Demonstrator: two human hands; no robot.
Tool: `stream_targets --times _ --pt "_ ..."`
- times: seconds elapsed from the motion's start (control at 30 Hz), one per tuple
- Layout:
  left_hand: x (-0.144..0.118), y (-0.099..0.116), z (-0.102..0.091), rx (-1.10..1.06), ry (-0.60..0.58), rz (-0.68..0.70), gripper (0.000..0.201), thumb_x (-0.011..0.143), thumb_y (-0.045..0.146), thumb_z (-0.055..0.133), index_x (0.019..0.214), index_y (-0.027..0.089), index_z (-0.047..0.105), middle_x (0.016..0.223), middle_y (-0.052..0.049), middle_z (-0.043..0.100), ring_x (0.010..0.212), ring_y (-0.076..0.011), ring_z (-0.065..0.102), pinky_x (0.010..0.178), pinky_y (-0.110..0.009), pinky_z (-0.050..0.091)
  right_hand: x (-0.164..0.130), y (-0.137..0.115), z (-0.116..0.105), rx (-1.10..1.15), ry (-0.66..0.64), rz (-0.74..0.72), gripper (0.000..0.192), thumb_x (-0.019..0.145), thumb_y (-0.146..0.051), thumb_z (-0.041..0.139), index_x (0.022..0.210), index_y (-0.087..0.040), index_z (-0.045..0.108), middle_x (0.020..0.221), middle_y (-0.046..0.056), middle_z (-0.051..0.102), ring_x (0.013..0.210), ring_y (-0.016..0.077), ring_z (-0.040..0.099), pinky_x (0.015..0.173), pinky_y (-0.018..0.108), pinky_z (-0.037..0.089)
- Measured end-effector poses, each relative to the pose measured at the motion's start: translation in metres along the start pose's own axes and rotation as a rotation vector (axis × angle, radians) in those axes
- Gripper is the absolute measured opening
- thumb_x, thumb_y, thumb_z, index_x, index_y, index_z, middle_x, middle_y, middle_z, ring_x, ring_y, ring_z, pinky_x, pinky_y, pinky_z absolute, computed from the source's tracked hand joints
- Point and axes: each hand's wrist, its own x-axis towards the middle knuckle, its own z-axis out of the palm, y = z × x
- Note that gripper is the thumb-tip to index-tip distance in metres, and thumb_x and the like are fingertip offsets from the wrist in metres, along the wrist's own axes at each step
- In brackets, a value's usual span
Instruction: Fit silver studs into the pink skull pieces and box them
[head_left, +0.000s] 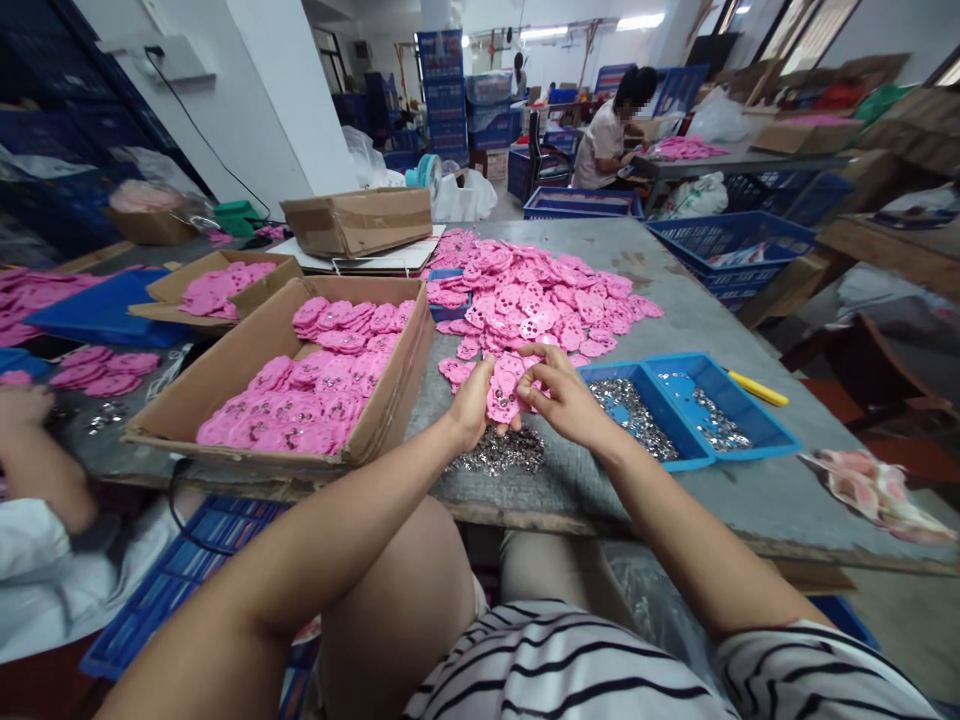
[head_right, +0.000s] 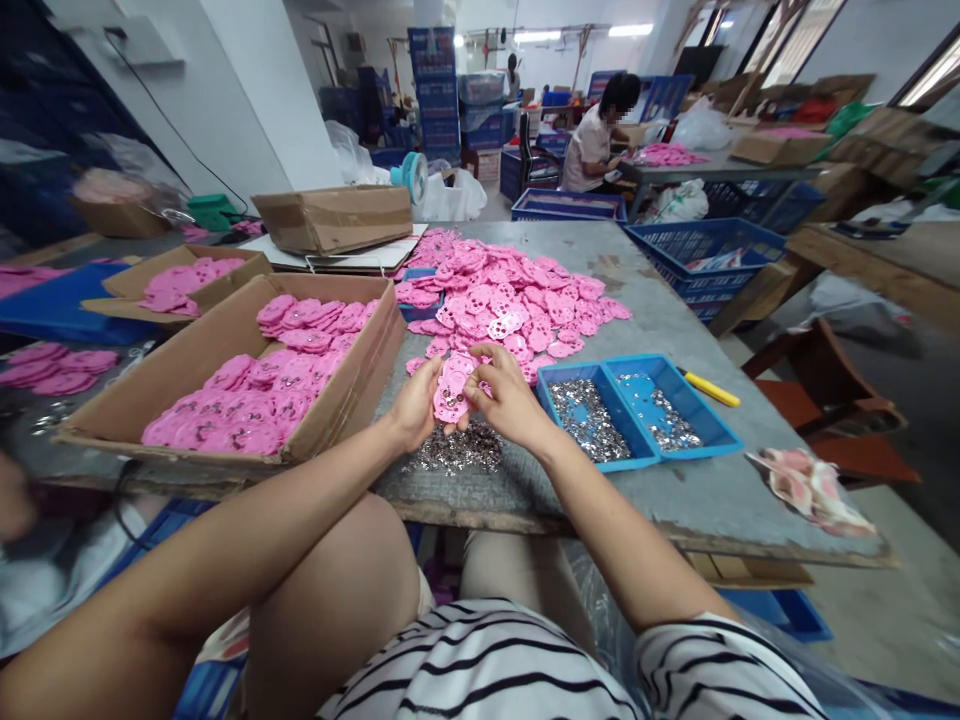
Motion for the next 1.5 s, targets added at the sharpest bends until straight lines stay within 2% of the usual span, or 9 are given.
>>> stream_targets --times 0.53,0.67,0.83,0.93,1.0,1.1,1.17,1.33,1.5 --pt "-0.0026 0.0005 0.0010 0.038 -0.041 -0.014 0.054 0.100 0.041 0.014 0.105 0.010 0.058 0.049 0.001 0.055 0.026 -0.0094 0.043 0.024 -0.017 0.030 0.0020 0.0024 0.0001 -0.022 -0.068 0.008 0.012 0.083 -0.016 0.057 0.071 -0.019 0.059 0.124 0.010 0.049 0.117 0.0248 0.050 0.100 0.048 0.044" --pt "-0.0020 0.0003 0.0013 0.064 -0.039 -0.035 0.055 0.100 0.038 0.011 0.104 0.009 0.058 0.049 -0.001 0.056 0.027 -0.0118 0.048 0.024 -0.018 0.029 0.0017 0.0032 -0.0007 0.035 -0.096 0.039 0.013 0.083 -0.016 0.057 0.071 -0.018 0.060 0.124 0.010 0.048 0.114 0.0238 0.052 0.099 0.047 0.045" --pt "0.0004 -0.0034 -0.0004 0.075 -0.056 -0.023 0.052 0.098 0.044 0.018 0.103 0.010 0.057 0.053 -0.003 0.059 0.030 -0.0127 0.051 0.024 -0.018 0.029 0.0014 0.0061 0.0013 0.079 -0.038 0.109 0.011 0.077 -0.016 0.064 0.066 -0.019 0.062 0.119 0.009 0.052 0.110 0.0239 0.054 0.097 0.045 0.046" --pt "0.0013 -0.0063 -0.0032 0.085 -0.073 0.012 0.040 0.093 0.044 0.031 0.103 0.012 0.054 0.055 -0.002 0.060 0.030 -0.0129 0.051 0.026 -0.020 0.032 0.0007 0.0057 0.0016 0.143 -0.032 0.150 0.015 0.076 -0.018 0.064 0.061 -0.019 0.061 0.106 0.008 0.056 0.108 0.0243 0.056 0.095 0.043 0.047" --pt "0.0010 -0.0075 -0.0051 0.110 -0.071 0.039 0.029 0.083 0.034 0.042 0.103 0.014 0.050 0.056 0.000 0.060 0.034 -0.0145 0.054 0.027 -0.020 0.035 0.0000 0.0046 0.0009 0.184 -0.038 0.156 0.019 0.078 -0.022 0.063 0.060 -0.020 0.061 0.098 0.007 0.058 0.104 0.0234 0.057 0.090 0.041 0.049" --pt "-0.0005 -0.0078 -0.0064 0.166 -0.074 0.070 0.037 0.065 0.020 0.050 0.101 0.016 0.045 0.059 0.001 0.062 0.038 -0.0153 0.058 0.030 -0.020 0.039 -0.0007 0.0029 -0.0002 0.220 -0.033 0.167 0.022 0.080 -0.029 0.062 0.061 -0.020 0.062 0.097 0.007 0.058 0.098 0.0224 0.058 0.079 0.036 0.051" --pt "-0.0015 -0.0072 -0.0060 0.192 -0.080 0.083 0.043 0.060 0.017 0.052 0.101 0.016 0.043 0.061 0.002 0.062 0.038 -0.0144 0.058 0.031 -0.020 0.039 -0.0008 0.0021 -0.0004 0.225 -0.018 0.175 0.024 0.080 -0.032 0.063 0.059 -0.020 0.061 0.101 0.008 0.058 0.098 0.0224 0.058 0.076 0.035 0.052" --pt "-0.0034 -0.0049 -0.0032 0.228 -0.080 0.121 0.045 0.059 0.017 0.054 0.103 0.015 0.043 0.060 0.003 0.061 0.040 -0.0133 0.058 0.034 -0.020 0.041 -0.0022 0.0019 0.0019 0.232 0.060 0.149 0.025 0.079 -0.028 0.063 0.056 -0.020 0.060 0.105 0.008 0.061 0.100 0.0224 0.058 0.085 0.039 0.050" --pt "-0.0051 -0.0030 -0.0031 0.258 -0.083 0.138 0.041 0.061 0.017 0.054 0.100 0.016 0.044 0.066 0.001 0.065 0.043 -0.0134 0.060 0.036 -0.021 0.044 -0.0053 0.0078 0.0088 0.335 0.351 0.178 0.015 0.079 -0.031 0.064 0.068 -0.022 0.064 0.105 0.008 0.065 0.098 0.0224 0.060 0.088 0.042 0.048"
